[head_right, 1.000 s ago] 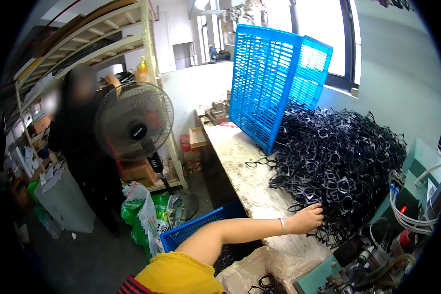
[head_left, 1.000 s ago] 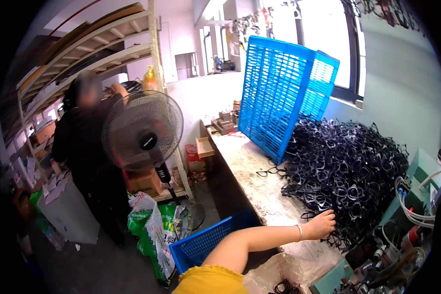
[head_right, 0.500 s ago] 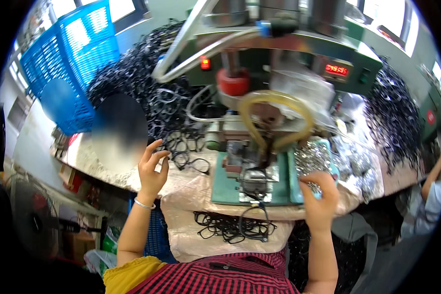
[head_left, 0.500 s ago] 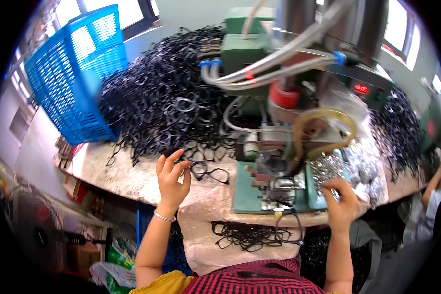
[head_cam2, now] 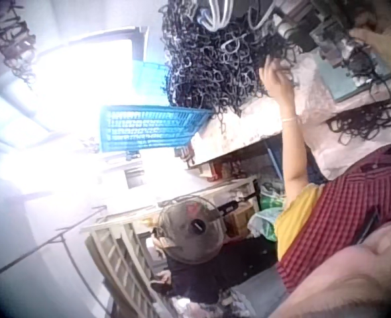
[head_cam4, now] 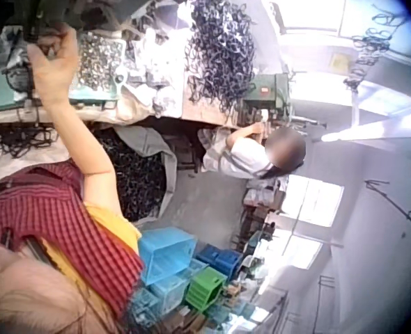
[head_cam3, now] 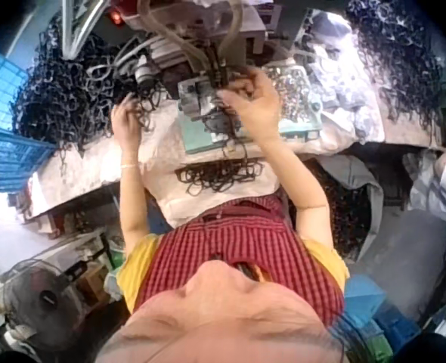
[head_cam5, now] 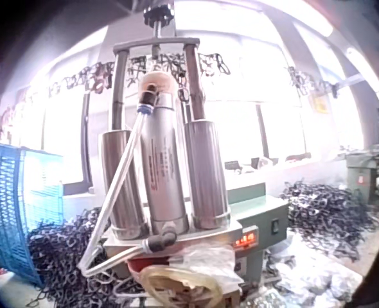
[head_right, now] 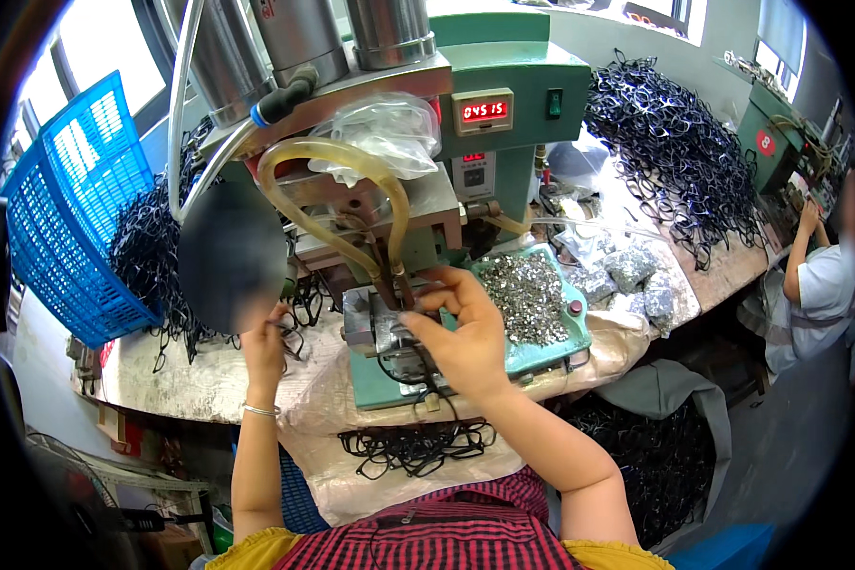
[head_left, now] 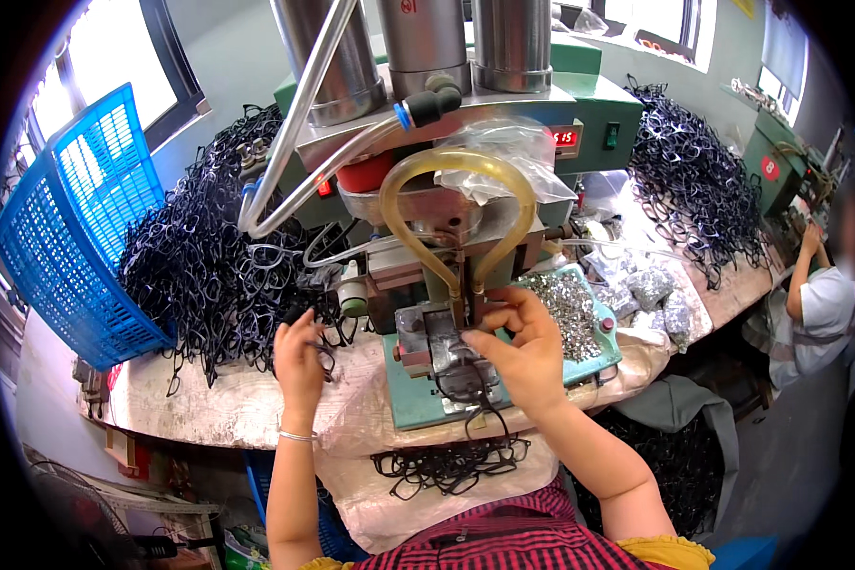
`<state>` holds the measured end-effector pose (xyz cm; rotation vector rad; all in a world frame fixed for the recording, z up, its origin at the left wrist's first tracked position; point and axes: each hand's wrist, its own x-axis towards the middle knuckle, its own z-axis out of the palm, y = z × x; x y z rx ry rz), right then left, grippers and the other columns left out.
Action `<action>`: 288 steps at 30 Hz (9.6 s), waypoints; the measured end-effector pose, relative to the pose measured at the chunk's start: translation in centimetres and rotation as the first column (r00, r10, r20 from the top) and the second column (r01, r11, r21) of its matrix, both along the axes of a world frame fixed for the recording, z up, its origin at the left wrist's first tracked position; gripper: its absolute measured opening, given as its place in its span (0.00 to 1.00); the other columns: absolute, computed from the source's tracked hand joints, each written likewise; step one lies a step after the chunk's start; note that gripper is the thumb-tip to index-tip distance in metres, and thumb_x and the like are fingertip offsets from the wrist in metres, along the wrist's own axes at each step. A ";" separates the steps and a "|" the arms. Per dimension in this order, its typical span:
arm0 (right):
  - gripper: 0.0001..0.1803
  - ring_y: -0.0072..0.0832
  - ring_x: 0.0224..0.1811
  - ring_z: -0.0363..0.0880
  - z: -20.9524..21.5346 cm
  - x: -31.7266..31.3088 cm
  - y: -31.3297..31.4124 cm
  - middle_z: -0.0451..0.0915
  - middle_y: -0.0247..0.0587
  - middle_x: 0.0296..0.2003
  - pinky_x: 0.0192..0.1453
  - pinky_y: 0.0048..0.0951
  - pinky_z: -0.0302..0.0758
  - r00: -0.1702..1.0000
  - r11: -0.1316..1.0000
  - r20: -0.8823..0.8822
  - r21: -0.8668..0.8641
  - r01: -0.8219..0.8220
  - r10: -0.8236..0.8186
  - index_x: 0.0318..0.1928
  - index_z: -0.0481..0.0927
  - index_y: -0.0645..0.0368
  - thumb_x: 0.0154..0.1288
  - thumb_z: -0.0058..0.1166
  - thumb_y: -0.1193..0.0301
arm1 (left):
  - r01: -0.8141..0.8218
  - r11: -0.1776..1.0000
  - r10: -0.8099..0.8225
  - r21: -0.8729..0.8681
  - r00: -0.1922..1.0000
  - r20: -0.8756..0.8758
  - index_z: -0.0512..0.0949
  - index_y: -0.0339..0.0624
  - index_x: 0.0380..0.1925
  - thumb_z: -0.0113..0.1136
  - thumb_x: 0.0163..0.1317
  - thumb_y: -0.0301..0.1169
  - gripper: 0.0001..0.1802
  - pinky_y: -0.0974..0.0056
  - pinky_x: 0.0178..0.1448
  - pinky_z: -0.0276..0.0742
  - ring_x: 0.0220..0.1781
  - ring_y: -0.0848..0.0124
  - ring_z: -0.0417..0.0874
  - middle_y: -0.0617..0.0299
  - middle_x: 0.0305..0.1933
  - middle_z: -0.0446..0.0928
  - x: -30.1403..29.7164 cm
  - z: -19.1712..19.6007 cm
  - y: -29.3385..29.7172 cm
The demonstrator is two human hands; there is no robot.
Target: The person assembles eyeglasses by inserting small metal components into the frame using a press machine. They pick up frames from a pile, place them in the machine, add components, and operate the press to secure the parts. Finished glasses are placed on the table.
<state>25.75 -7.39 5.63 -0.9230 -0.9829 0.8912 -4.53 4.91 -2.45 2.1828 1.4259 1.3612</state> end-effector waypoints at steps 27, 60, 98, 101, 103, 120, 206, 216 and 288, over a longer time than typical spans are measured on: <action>0.06 0.42 0.44 0.79 -3.3 10.3 -0.7 0.82 0.43 0.36 0.52 0.38 0.73 0.373 0.722 0.700 0.296 0.625 -0.609 0.32 0.83 0.60 0.53 0.66 0.77 | 0.521 0.623 -0.609 0.584 0.791 -0.056 0.74 0.44 0.24 0.63 0.57 0.38 0.12 0.57 0.33 0.77 0.31 0.60 0.80 0.61 0.31 0.78 15.3 6.3 -9.8; 0.08 0.18 0.41 0.78 -7.8 8.0 0.8 0.83 0.33 0.39 0.49 0.19 0.73 0.873 0.906 0.318 -0.083 0.414 -0.370 0.44 0.83 0.65 0.65 0.60 0.79 | -0.251 0.902 0.417 0.351 0.721 -0.554 0.82 0.47 0.21 0.69 0.46 0.29 0.03 0.56 0.46 0.67 0.42 0.61 0.73 0.64 0.32 0.74 -9.0 1.5 -0.6; 0.22 0.36 0.56 0.80 -0.3 2.6 -3.1 0.83 0.45 0.50 0.63 0.33 0.72 0.911 0.999 0.411 0.005 0.037 -0.036 0.55 0.79 0.63 0.58 0.63 0.77 | -0.106 0.994 0.040 0.021 0.181 -0.983 0.79 0.45 0.32 0.61 0.53 0.27 0.05 0.61 0.44 0.76 0.44 0.60 0.80 0.59 0.37 0.79 -4.6 5.7 2.1; 0.15 0.42 0.51 0.79 -2.8 7.5 -6.6 0.84 0.45 0.41 0.58 0.41 0.73 0.453 0.876 0.811 0.144 0.460 -0.371 0.42 0.84 0.61 0.50 0.65 0.77 | -0.108 0.971 -0.067 -0.212 0.731 -0.679 0.73 0.42 0.30 0.61 0.49 0.19 0.09 0.62 0.38 0.73 0.34 0.54 0.79 0.54 0.31 0.78 -5.2 6.4 -1.2; 0.14 0.43 0.47 0.77 -5.3 9.6 -9.1 0.82 0.45 0.37 0.53 0.41 0.72 0.249 0.769 0.895 0.144 0.623 -0.370 0.40 0.83 0.61 0.50 0.66 0.76 | 0.123 0.786 -0.085 -0.606 0.992 0.090 0.70 0.41 0.32 0.62 0.52 0.15 0.13 0.71 0.34 0.63 0.28 0.72 0.68 0.66 0.26 0.69 -4.6 5.5 -4.0; 0.03 0.43 0.41 0.77 -5.6 10.6 -0.2 0.82 0.42 0.33 0.48 0.39 0.72 0.297 0.768 0.797 0.295 0.569 -0.526 0.34 0.85 0.58 0.59 0.61 0.73 | 0.972 -0.236 0.461 -0.017 0.127 0.878 0.70 0.39 0.39 0.38 0.77 0.38 0.15 0.57 0.37 0.86 0.33 0.48 0.87 0.40 0.36 0.83 16.4 7.3 -13.4; 0.33 0.27 0.57 0.76 0.2 -2.3 -1.2 0.83 0.42 0.44 0.62 0.28 0.70 0.950 0.995 -0.302 -0.083 0.057 -0.079 0.65 0.63 0.69 0.60 0.62 0.83 | 0.358 0.876 -0.439 0.323 0.869 0.229 0.80 0.37 0.22 0.59 0.69 0.39 0.20 0.74 0.24 0.68 0.19 0.80 0.76 0.59 0.27 0.86 10.8 17.0 -7.5; 0.26 0.33 0.60 0.75 -2.9 6.5 -2.2 0.78 0.44 0.55 0.68 0.34 0.67 0.812 0.884 0.354 0.119 0.452 -0.463 0.61 0.73 0.62 0.60 0.57 0.81 | 0.788 0.409 -0.618 0.461 0.611 -0.495 0.65 0.47 0.17 0.75 0.50 0.45 0.26 0.66 0.35 0.82 0.30 0.66 0.81 0.57 0.37 0.84 14.3 12.5 -11.3; 0.12 0.46 0.61 0.75 -3.1 6.5 -1.7 0.80 0.51 0.50 0.66 0.43 0.69 0.464 0.916 0.820 0.172 0.361 -0.336 0.40 0.84 0.57 0.53 0.66 0.73 | 0.644 0.703 -0.645 0.302 0.756 -0.113 0.84 0.44 0.37 0.67 0.57 0.29 0.08 0.57 0.51 0.76 0.39 0.63 0.79 0.60 0.45 0.86 11.1 10.3 -10.5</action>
